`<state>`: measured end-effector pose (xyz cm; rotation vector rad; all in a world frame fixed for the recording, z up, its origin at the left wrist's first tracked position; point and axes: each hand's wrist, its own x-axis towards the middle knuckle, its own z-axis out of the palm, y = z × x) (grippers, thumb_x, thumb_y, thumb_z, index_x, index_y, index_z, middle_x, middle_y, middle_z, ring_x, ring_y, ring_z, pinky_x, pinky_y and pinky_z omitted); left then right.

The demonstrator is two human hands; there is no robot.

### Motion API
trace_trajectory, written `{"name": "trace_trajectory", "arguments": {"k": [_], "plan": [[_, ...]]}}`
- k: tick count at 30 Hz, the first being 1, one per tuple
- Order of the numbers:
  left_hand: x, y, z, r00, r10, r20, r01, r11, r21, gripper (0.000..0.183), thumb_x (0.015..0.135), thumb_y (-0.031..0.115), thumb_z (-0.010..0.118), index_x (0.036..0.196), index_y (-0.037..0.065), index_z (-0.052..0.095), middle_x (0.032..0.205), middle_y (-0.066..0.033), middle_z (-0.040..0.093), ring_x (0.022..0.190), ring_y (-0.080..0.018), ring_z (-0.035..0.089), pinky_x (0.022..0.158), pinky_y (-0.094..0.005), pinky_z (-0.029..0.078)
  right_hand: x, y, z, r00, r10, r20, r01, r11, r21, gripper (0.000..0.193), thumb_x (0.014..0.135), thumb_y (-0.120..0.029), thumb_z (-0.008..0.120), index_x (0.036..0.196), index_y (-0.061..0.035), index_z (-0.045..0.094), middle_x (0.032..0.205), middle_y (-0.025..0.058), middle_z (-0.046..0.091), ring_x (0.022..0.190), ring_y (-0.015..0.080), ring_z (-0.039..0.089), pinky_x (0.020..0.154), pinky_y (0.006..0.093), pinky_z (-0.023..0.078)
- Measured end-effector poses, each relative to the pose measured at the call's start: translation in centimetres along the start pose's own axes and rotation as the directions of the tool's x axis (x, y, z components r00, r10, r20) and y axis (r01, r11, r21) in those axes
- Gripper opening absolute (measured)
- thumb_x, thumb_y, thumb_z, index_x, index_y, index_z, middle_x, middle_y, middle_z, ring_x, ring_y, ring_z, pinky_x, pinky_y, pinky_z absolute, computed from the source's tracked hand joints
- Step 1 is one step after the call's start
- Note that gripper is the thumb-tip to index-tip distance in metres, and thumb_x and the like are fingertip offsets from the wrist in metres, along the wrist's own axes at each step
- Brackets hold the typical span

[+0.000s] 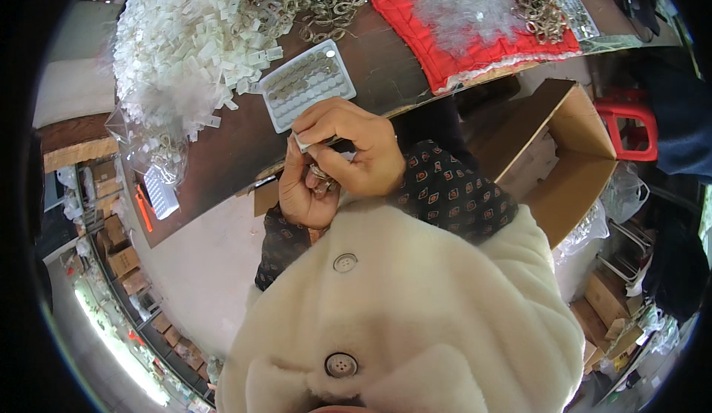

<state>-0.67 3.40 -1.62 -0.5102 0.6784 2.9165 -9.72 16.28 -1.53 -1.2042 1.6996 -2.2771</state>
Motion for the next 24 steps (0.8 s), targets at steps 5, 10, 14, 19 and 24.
{"name": "trace_trajectory", "arguments": {"k": [5,10,14,19,24], "plan": [[0.9,-0.8,0.1,0.994,0.099,0.053,-0.103,0.991,0.081,0.027,0.097,0.040,0.060,0.113,0.018,0.059,0.097,0.0030,0.062,0.088,-0.0113,0.060,0.077,-0.0291,0.051,0.2,0.3,-0.6,0.977,-0.213,-0.003,0.205,0.943,-0.263,0.026,0.080,0.005,0.067,0.105,0.0001,0.066,0.112,0.0170,0.066,0.099,0.0321,0.065,0.087,0.0383,0.051],[1.2,-1.8,-0.2,0.971,0.169,-0.168,-0.146,0.979,0.142,0.024,0.099,0.031,0.058,0.114,0.012,0.059,0.088,0.0001,0.060,0.066,-0.0062,0.048,0.059,-0.0225,0.042,-1.4,-0.5,-4.7,0.995,0.013,0.102,0.016,0.962,-0.274,0.030,0.085,-0.005,0.069,0.115,0.0002,0.068,0.119,0.0194,0.065,0.104,0.0322,0.063,0.090,0.0380,0.050],[1.0,-1.2,-0.1,0.979,0.132,-0.154,-0.116,0.987,0.108,0.026,0.094,0.019,0.065,0.116,0.008,0.058,0.098,-0.0046,0.067,0.053,-0.0019,0.044,0.044,-0.0159,0.035,-1.8,-0.5,-10.3,0.951,-0.028,-0.307,-0.217,0.646,-0.732,0.022,0.080,-0.002,0.072,0.102,-0.0041,0.071,0.100,0.0137,0.068,0.089,0.0282,0.065,0.078,0.0353,0.053],[1.6,-1.3,-0.3,0.988,0.094,-0.124,-0.074,0.985,0.158,0.024,0.096,0.019,0.063,0.116,0.008,0.057,0.098,-0.0054,0.068,0.053,-0.0016,0.042,0.042,-0.0165,0.031,-2.1,0.5,-14.4,0.932,-0.052,-0.359,-0.315,0.376,-0.872,0.013,0.080,-0.006,0.071,0.093,-0.0053,0.070,0.090,0.0111,0.065,0.085,0.0316,0.064,0.072,0.0364,0.052],[1.3,-1.3,-0.2,0.981,0.115,-0.156,-0.089,0.982,0.164,0.022,0.096,0.019,0.062,0.115,0.008,0.058,0.097,-0.0054,0.068,0.054,-0.0017,0.042,0.043,-0.0164,0.032,-2.1,1.2,-14.6,0.956,-0.059,-0.288,-0.264,0.259,-0.929,0.010,0.081,-0.008,0.071,0.089,-0.0052,0.066,0.088,0.0103,0.064,0.083,0.0314,0.064,0.070,0.0387,0.052]]}}
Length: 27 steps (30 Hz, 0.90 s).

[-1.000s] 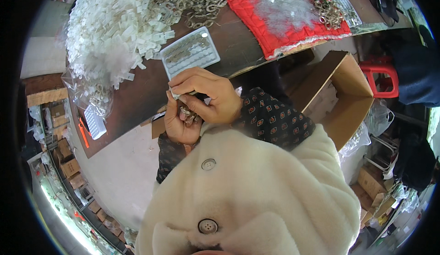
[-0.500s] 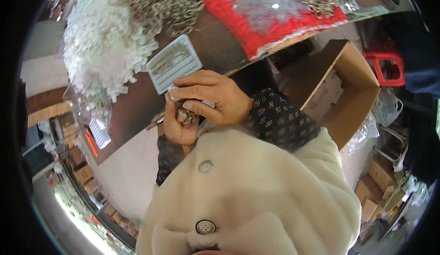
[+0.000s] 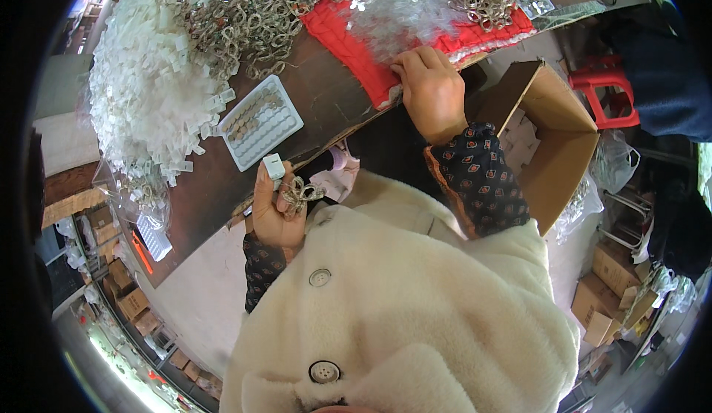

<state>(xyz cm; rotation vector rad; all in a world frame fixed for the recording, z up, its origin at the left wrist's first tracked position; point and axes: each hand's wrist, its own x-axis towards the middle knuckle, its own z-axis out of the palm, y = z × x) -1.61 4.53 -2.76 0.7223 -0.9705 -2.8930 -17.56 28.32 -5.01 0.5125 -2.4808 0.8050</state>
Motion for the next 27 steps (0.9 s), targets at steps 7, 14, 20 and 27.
{"name": "trace_trajectory", "arguments": {"k": [7,14,20,27], "plan": [[-0.2,0.1,-0.2,0.997,0.024,0.071,-0.021,0.999,-0.046,0.031,0.096,0.019,0.060,0.125,0.007,0.055,0.103,-0.0100,0.069,0.054,-0.0040,0.044,0.045,-0.0171,0.037,1.6,-0.7,-0.5,0.973,0.230,-0.023,-0.214,0.933,0.288,0.012,0.089,-0.003,0.065,0.101,-0.0038,0.062,0.087,0.0107,0.066,0.077,0.0230,0.067,0.067,0.0314,0.053],[-0.6,0.8,-0.1,0.992,0.043,0.117,-0.039,0.999,-0.033,0.022,0.097,0.020,0.060,0.115,0.007,0.057,0.101,-0.0109,0.068,0.053,-0.0026,0.044,0.040,-0.0163,0.032,2.2,-5.3,-1.3,0.913,0.231,0.336,-0.407,0.454,0.793,0.008,0.096,0.002,0.056,0.103,0.0017,0.058,0.091,0.0072,0.064,0.084,0.0135,0.064,0.077,0.0271,0.052],[-1.9,1.3,0.7,0.991,0.128,0.046,-0.126,0.992,-0.028,0.019,0.094,0.009,0.063,0.112,0.003,0.060,0.093,-0.0086,0.067,0.057,-0.0051,0.047,0.053,-0.0200,0.041,-0.3,-13.4,-1.2,0.849,-0.161,0.504,-0.419,0.378,0.826,0.009,0.098,-0.006,0.057,0.104,0.0007,0.058,0.112,0.0141,0.065,0.102,0.0174,0.062,0.090,0.0298,0.048],[-2.6,2.4,-0.3,0.972,0.193,0.135,-0.176,0.976,-0.132,0.018,0.093,0.008,0.065,0.110,0.004,0.060,0.091,-0.0057,0.065,0.061,-0.0058,0.051,0.054,-0.0196,0.042,-0.1,-16.6,-0.5,0.865,-0.270,0.423,-0.211,0.569,0.795,0.005,0.094,-0.003,0.059,0.097,0.0004,0.060,0.105,0.0146,0.069,0.093,0.0170,0.066,0.084,0.0289,0.050]]}}
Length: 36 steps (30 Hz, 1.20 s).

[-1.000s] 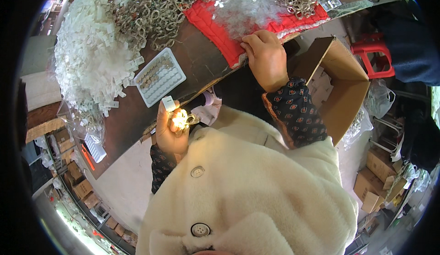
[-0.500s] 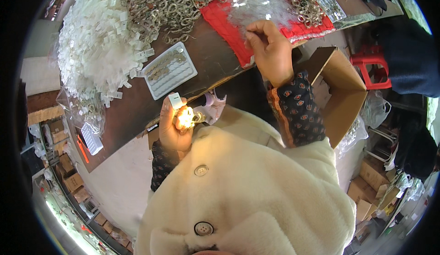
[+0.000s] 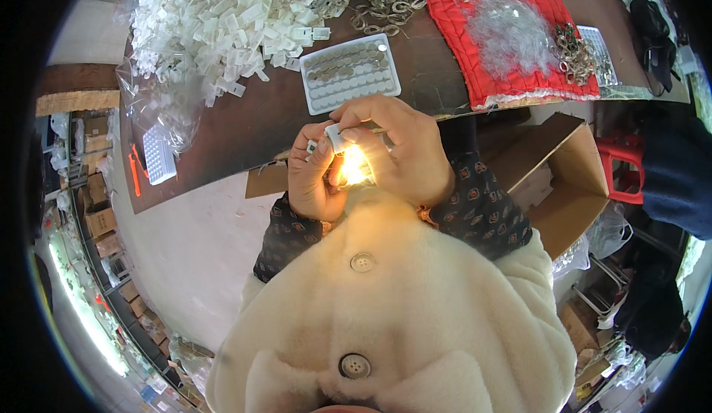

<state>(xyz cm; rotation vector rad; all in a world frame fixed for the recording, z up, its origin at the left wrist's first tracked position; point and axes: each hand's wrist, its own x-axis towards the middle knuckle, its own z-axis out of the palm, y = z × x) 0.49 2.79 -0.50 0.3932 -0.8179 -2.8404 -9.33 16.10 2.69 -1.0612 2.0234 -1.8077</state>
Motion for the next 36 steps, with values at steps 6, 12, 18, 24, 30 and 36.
{"name": "trace_trajectory", "arguments": {"k": [6,12,18,24,30,36], "plan": [[-0.1,0.1,-1.0,0.998,0.064,0.012,-0.065,0.997,0.046,0.013,0.094,0.003,0.061,0.107,0.004,0.060,0.093,-0.0067,0.066,0.061,-0.0048,0.050,0.054,-0.0185,0.042,0.2,-0.1,0.8,1.000,0.001,-0.005,0.000,1.000,0.012,0.009,0.090,0.003,0.061,0.099,-0.0008,0.061,0.103,0.0146,0.069,0.091,0.0191,0.068,0.081,0.0296,0.052],[-0.1,0.4,-1.7,0.998,0.060,0.025,-0.062,0.997,0.049,0.014,0.093,0.000,0.062,0.107,0.003,0.061,0.093,-0.0079,0.066,0.062,-0.0058,0.052,0.054,-0.0188,0.043,0.6,0.0,0.6,0.997,-0.066,0.035,0.067,0.997,-0.025,0.015,0.086,0.005,0.063,0.100,-0.0012,0.062,0.103,0.0155,0.069,0.085,0.0250,0.069,0.074,0.0320,0.055],[0.4,0.7,-2.0,0.999,0.014,-0.034,-0.012,0.998,0.062,0.020,0.094,0.008,0.062,0.114,0.005,0.059,0.092,-0.0090,0.066,0.064,-0.0082,0.053,0.050,-0.0182,0.039,2.1,0.5,-1.2,0.975,-0.009,0.220,0.024,0.998,-0.063,0.012,0.087,0.003,0.064,0.099,0.0004,0.065,0.106,0.0149,0.070,0.097,0.0252,0.069,0.085,0.0316,0.053],[1.2,1.3,-2.8,0.983,-0.174,-0.059,0.166,0.978,-0.128,0.032,0.096,0.022,0.055,0.125,0.009,0.054,0.096,-0.0071,0.060,0.070,-0.0092,0.050,0.045,-0.0184,0.034,8.1,6.4,-5.4,0.998,-0.054,-0.015,0.026,0.692,-0.721,0.016,0.084,-0.004,0.063,0.099,-0.0077,0.066,0.097,0.0107,0.062,0.091,0.0324,0.063,0.073,0.0419,0.053],[1.2,1.4,-3.5,0.991,-0.132,-0.004,0.131,0.988,-0.077,0.016,0.098,0.025,0.058,0.106,0.011,0.055,0.088,-0.0026,0.049,0.065,-0.0086,0.044,0.045,-0.0185,0.034,8.1,9.6,-6.9,0.996,-0.040,0.085,0.093,0.495,-0.864,0.015,0.082,-0.006,0.063,0.096,-0.0105,0.067,0.100,0.0083,0.060,0.096,0.0306,0.062,0.075,0.0421,0.053],[1.6,1.4,-4.0,0.990,-0.141,-0.017,0.139,0.987,-0.079,0.010,0.097,0.021,0.059,0.097,0.012,0.054,0.086,-0.0024,0.051,0.065,-0.0081,0.045,0.045,-0.0186,0.033,6.2,8.8,-10.0,1.000,-0.005,-0.013,-0.008,0.583,-0.812,0.011,0.084,-0.012,0.067,0.094,-0.0075,0.067,0.096,0.0102,0.066,0.086,0.0317,0.065,0.073,0.0400,0.053]]}}
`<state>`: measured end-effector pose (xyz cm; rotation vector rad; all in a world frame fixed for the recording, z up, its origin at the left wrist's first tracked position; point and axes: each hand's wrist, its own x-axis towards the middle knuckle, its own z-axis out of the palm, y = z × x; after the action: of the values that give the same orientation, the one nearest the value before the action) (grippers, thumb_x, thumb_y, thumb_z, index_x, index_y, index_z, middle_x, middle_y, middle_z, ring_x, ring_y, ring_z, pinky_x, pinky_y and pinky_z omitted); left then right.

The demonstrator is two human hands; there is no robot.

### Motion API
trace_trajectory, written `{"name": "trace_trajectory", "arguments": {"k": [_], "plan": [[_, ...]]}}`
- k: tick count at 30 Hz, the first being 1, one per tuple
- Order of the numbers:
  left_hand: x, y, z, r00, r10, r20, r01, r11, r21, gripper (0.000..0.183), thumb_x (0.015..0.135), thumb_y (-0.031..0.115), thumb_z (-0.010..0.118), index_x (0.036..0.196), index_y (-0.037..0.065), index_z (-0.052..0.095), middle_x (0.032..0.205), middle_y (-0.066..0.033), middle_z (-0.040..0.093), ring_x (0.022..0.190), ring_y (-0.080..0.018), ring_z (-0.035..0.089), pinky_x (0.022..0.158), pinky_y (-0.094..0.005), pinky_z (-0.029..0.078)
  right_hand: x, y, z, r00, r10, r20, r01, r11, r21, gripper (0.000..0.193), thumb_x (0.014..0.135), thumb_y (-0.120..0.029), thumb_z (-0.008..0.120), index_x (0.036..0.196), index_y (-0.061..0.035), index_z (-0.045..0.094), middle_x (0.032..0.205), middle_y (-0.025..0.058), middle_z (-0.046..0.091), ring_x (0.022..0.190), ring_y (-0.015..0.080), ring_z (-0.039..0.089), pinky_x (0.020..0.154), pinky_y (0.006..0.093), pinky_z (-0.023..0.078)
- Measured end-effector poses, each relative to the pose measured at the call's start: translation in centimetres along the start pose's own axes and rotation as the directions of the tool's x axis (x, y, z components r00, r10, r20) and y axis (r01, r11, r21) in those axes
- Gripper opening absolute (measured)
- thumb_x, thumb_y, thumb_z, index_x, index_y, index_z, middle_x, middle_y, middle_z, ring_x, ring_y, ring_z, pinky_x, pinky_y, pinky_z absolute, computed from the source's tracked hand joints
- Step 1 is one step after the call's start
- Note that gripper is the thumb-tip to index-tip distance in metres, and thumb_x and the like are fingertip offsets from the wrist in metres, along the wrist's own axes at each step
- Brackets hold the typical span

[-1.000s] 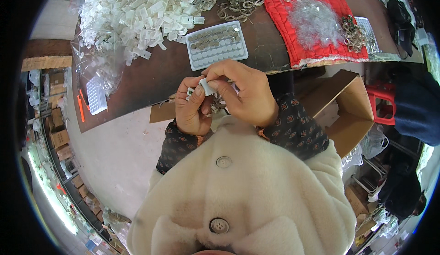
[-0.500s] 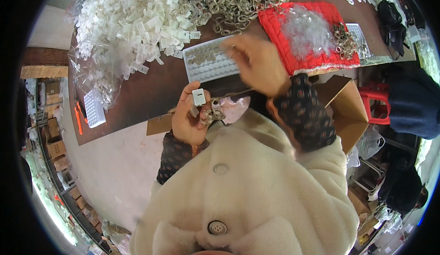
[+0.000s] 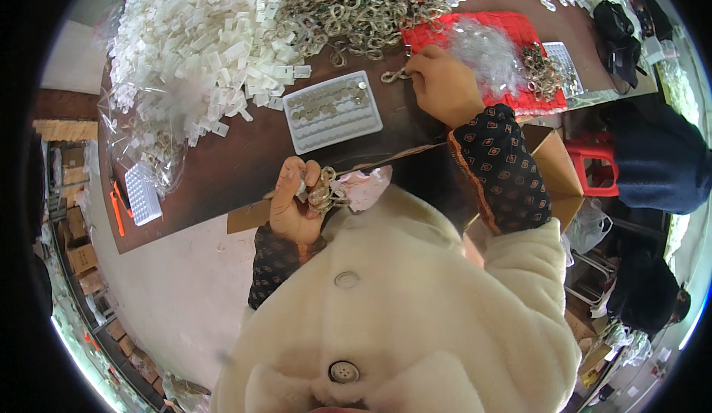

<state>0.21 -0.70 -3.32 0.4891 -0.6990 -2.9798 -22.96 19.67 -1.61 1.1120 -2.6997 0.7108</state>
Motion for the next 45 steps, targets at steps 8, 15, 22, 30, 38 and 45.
{"name": "trace_trajectory", "arguments": {"k": [8,15,22,30,38,45], "plan": [[0.3,-0.4,-0.3,0.998,0.022,0.066,-0.022,1.000,-0.001,0.009,0.099,0.019,0.054,0.100,0.010,0.054,0.087,-0.0052,0.047,0.063,-0.0097,0.043,0.044,-0.0189,0.035,2.1,0.6,1.7,0.935,0.345,-0.076,-0.351,0.933,-0.076,0.023,0.084,-0.026,0.071,0.095,-0.0064,0.067,0.093,0.0133,0.070,0.085,0.0313,0.068,0.073,0.0399,0.053],[-0.4,0.5,1.6,0.992,0.127,0.002,-0.122,0.948,0.293,0.009,0.094,0.014,0.063,0.094,0.006,0.058,0.090,-0.0069,0.057,0.063,-0.0073,0.048,0.046,-0.0173,0.035,1.4,-2.1,-0.8,0.941,0.337,-0.021,-0.293,0.846,0.445,0.020,0.090,-0.017,0.066,0.103,-0.0024,0.066,0.093,0.0077,0.070,0.084,0.0201,0.067,0.074,0.0332,0.052],[-0.2,1.2,4.6,0.876,0.439,0.199,-0.417,0.483,0.770,0.016,0.090,0.005,0.068,0.105,-0.001,0.066,0.085,-0.0033,0.063,0.072,-0.0050,0.054,0.061,-0.0187,0.042,-2.9,-10.4,-4.0,0.936,-0.190,0.297,-0.133,0.589,0.797,0.029,0.091,-0.006,0.063,0.118,-0.0002,0.055,0.095,0.0098,0.067,0.090,0.0141,0.064,0.079,0.0281,0.051],[-1.9,1.2,4.1,0.894,0.448,0.013,-0.340,0.658,0.671,0.010,0.092,0.005,0.067,0.098,-0.002,0.066,0.085,-0.0022,0.065,0.072,-0.0049,0.057,0.064,-0.0194,0.047,-3.2,-13.5,-3.9,0.934,-0.354,-0.046,0.343,0.854,0.391,0.042,0.081,-0.005,0.072,0.119,-0.0004,0.056,0.102,0.0108,0.066,0.090,0.0270,0.065,0.085,0.0351,0.051],[-1.7,0.4,4.1,0.894,0.426,-0.138,-0.301,0.800,0.519,0.013,0.093,0.013,0.069,0.096,0.000,0.068,0.070,0.0027,0.060,0.059,-0.0029,0.049,0.053,-0.0175,0.037,-4.8,-15.3,-1.0,0.904,-0.310,-0.294,0.410,0.823,0.392,0.025,0.074,0.008,0.071,0.098,0.0010,0.069,0.094,0.0144,0.067,0.079,0.0302,0.066,0.070,0.0358,0.055],[-2.0,9.4,3.7,0.659,0.744,0.107,-0.530,0.358,0.769,0.011,0.088,0.000,0.068,0.099,0.002,0.067,0.085,-0.0029,0.067,0.070,-0.0042,0.056,0.061,-0.0194,0.047,-5.0,-15.4,-1.5,0.982,-0.044,-0.186,0.145,0.806,0.574,0.020,0.084,0.005,0.068,0.103,-0.0013,0.069,0.093,0.0133,0.067,0.082,0.0239,0.068,0.071,0.0300,0.054]]}}
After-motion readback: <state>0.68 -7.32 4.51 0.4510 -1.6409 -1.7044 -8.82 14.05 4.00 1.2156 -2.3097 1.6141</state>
